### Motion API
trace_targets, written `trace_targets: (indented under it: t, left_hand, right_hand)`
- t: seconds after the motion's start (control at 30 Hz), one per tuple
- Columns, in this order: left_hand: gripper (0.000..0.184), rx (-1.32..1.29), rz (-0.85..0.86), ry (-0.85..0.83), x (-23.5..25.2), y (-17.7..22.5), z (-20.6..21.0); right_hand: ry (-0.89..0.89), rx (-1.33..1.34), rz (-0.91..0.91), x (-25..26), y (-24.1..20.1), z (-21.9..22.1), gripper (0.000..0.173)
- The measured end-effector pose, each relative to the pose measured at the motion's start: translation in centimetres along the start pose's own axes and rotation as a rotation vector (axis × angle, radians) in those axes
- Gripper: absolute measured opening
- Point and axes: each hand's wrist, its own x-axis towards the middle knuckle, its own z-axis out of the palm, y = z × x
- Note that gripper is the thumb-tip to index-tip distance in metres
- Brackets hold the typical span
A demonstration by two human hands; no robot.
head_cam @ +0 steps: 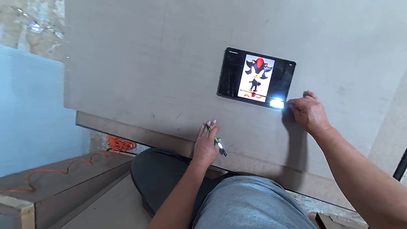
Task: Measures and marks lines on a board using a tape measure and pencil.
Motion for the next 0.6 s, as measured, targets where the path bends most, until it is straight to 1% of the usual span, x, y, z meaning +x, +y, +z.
trace_targets:
  t: [0.1,0.13,0.2,0.3,0.37,0.4,0.47,0.53,0.6]
  left_hand:
    - [0.043,-0.029,-0.014,0.006,0.1,0.1,-0.9]
    - [0.044,-0.043,-0.015,0.002,0.1,0.1,-1.2]
    - [0.044,-0.071,-0.005,0.003,0.0,-0.1,-2.0]
    - [0.042,-0.037,0.055,0.054,-0.9,-0.5,-2.6]
    - [0.042,0.014,0.104,0.085,-1.9,-1.0,-2.5]
    - [0.042,0.035,0.115,0.084,-2.2,-1.4,-2.4]
    - [0.044,0.068,0.083,0.058,-2.2,-2.6,-2.3]
    - [0.047,0.109,-0.008,0.025,-1.7,-4.2,-2.6]
    - [0.046,0.159,-0.084,0.036,-0.6,-5.9,-3.6]
  right_hand:
    - [-0.022,0.069,0.069,-0.8,-3.0,-1.2,0.03]
    - [-0.059,0.116,0.102,-1.2,-4.4,-1.3,0.029]
    - [-0.228,0.231,0.185,-2.1,-7.0,-0.4,0.026]
    - [-0.601,0.393,0.386,-1.8,-11.3,2.2,0.022]
    - [-0.727,0.482,0.462,-0.6,-14.4,3.9,0.023]
    - [-0.747,0.512,0.475,0.2,-15.9,4.6,0.024]
    - [-0.747,0.535,0.469,2.2,-18.8,5.9,0.025]
    - [-0.772,0.484,0.442,4.7,-21.0,7.1,0.026]
    - [-0.803,0.416,0.415,7.3,-22.4,8.4,0.03]
